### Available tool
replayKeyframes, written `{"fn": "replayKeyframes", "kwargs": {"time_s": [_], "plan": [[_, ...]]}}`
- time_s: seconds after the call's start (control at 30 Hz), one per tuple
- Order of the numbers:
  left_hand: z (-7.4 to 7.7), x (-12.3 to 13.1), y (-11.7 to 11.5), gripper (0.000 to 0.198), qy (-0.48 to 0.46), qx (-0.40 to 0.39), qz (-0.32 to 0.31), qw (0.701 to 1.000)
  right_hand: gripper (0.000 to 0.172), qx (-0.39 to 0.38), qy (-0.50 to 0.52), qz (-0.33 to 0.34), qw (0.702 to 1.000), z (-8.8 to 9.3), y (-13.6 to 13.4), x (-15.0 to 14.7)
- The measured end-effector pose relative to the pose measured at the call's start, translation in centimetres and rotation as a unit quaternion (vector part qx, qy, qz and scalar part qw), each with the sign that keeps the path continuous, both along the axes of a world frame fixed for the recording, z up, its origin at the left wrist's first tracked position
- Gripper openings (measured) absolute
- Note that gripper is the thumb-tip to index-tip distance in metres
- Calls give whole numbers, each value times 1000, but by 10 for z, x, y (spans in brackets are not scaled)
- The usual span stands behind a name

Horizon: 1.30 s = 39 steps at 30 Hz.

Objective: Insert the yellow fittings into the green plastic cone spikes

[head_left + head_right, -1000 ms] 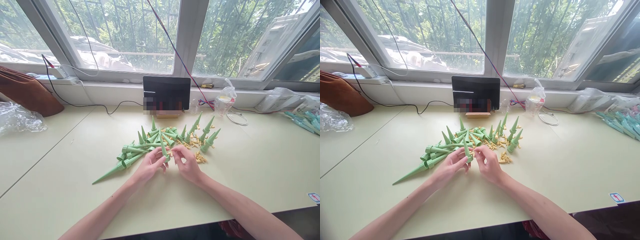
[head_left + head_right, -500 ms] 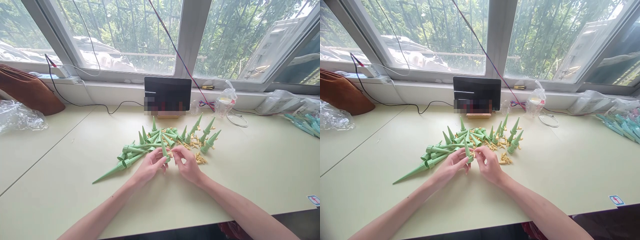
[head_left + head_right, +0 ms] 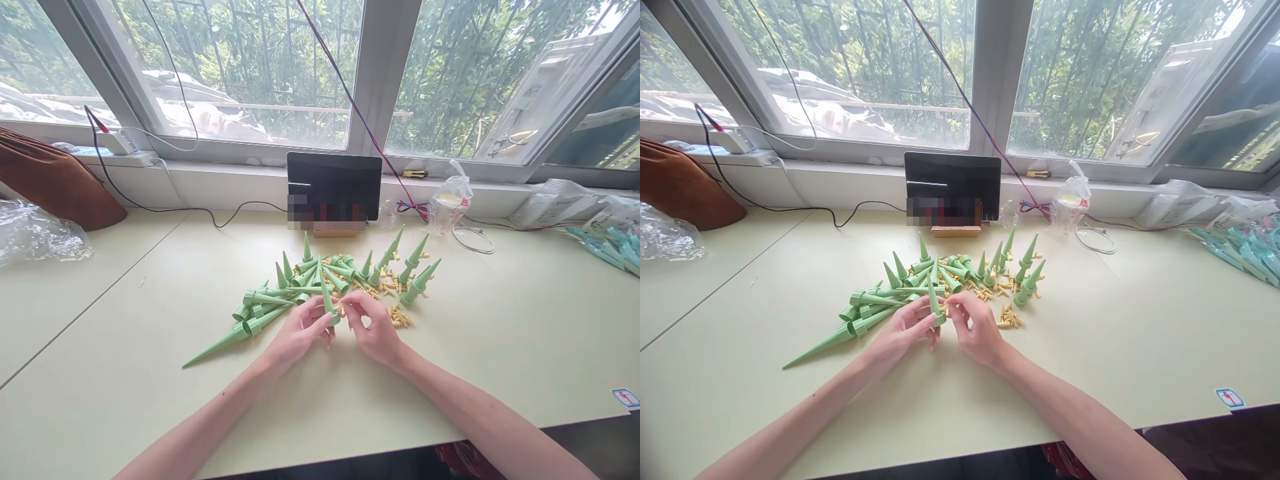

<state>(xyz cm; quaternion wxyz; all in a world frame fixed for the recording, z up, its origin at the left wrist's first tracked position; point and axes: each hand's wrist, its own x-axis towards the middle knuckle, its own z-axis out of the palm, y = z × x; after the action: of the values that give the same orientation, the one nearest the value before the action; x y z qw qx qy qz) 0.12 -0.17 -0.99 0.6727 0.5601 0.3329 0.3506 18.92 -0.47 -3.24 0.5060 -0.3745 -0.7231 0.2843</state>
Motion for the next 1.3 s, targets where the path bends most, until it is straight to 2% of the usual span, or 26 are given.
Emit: {"fn": "replayKeyframes", "kwargs": {"time_s": [0.4,0.6,0.87,1.03,1.17,1.3], "plan": [[-7,-3,3,36,-77,-81,-30,993,13,2,-8,19,1000,0,1,1],[-6,-2,4,40,-62,-77,-15,995,13,3,-9,24,1000,0,2,1],[-1,-1,1,39,32,23,17,999,14,12,-19,9,1000,-1,3,0],[-3,-1,0,37,83,62,33,994,16,1,-25,4,1000,-2,4,-1],[-6,0,-2,36,133,96,56,985,16,-5,-33,2,999,-2,3,-1],[-5,2,-3,28,177,165,92,966,15,-8,-36,-2,999,-3,3,-1]]}}
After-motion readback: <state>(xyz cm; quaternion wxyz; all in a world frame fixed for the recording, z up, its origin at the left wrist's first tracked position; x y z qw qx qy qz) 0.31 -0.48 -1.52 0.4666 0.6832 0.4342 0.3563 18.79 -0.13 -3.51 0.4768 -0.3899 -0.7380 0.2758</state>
